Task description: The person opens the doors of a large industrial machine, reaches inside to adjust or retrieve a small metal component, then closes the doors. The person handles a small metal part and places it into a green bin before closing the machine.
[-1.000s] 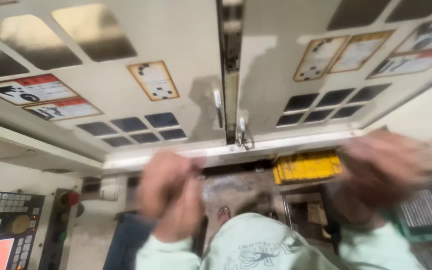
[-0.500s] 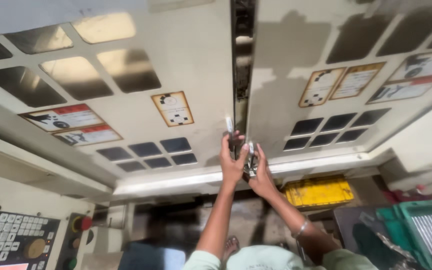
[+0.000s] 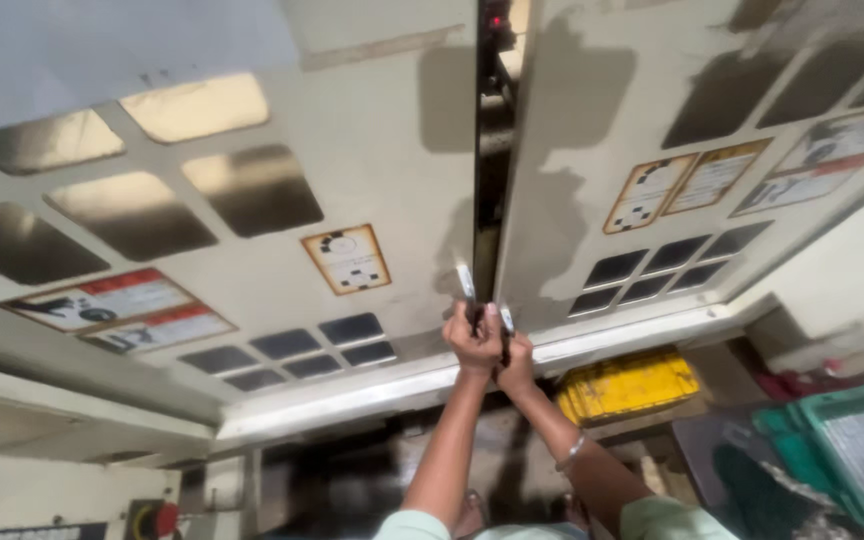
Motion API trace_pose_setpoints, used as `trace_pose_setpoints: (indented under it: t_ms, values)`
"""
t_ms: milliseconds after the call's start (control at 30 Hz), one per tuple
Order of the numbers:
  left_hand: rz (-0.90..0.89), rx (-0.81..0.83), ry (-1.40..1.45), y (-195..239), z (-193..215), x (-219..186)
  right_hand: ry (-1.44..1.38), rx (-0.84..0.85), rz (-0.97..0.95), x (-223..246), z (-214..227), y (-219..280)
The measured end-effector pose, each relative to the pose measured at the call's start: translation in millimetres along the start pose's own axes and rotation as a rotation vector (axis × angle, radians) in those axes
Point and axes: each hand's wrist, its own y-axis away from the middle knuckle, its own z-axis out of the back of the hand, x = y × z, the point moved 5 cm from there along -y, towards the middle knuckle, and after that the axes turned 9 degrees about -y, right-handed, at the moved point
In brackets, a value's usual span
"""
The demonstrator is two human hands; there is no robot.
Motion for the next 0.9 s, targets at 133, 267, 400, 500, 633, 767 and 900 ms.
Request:
trace_pose_setpoints:
  t_ms: [133, 267, 400, 500, 633, 767, 900]
  values:
    - [-0.063, 0.023, 0.014, -4.6, 6.6, -1.2, 0.011, -0.085, 0.051, 2.6, -8.1, 2.8]
    - [0.001, 0.083, 0.067, -9.8, -0.2, 0.1, 0.048, -0.115, 0.057, 1.1, -5.1, -5.6]
    - [-0.016, 0.060, 0.050, -3.6, 6.7, 0.7, 0.030, -0.107, 0.050, 5.3, -9.1, 3.0]
    - [-0.004, 0.045, 0.021, -2.6, 1.6, 1.0, -0.015, -0.092, 0.047, 5.6, -6.4, 0.6]
    - [-0.044, 0.007, -0.010, -2.0, 1.5, 1.1, -0.025, -0.105, 0.022, 5.2, -7.4, -3.1]
    - [0.002, -0.019, -0.022, 4.5, 1.5, 4.7, -0.033, -0.078, 0.030, 2.5, -7.4, -0.1]
    - [0.074, -0.020, -0.041, 8.2, -1.8, 7.9, -0.004, -0.083, 0.056, -1.2, -5.9, -1.3]
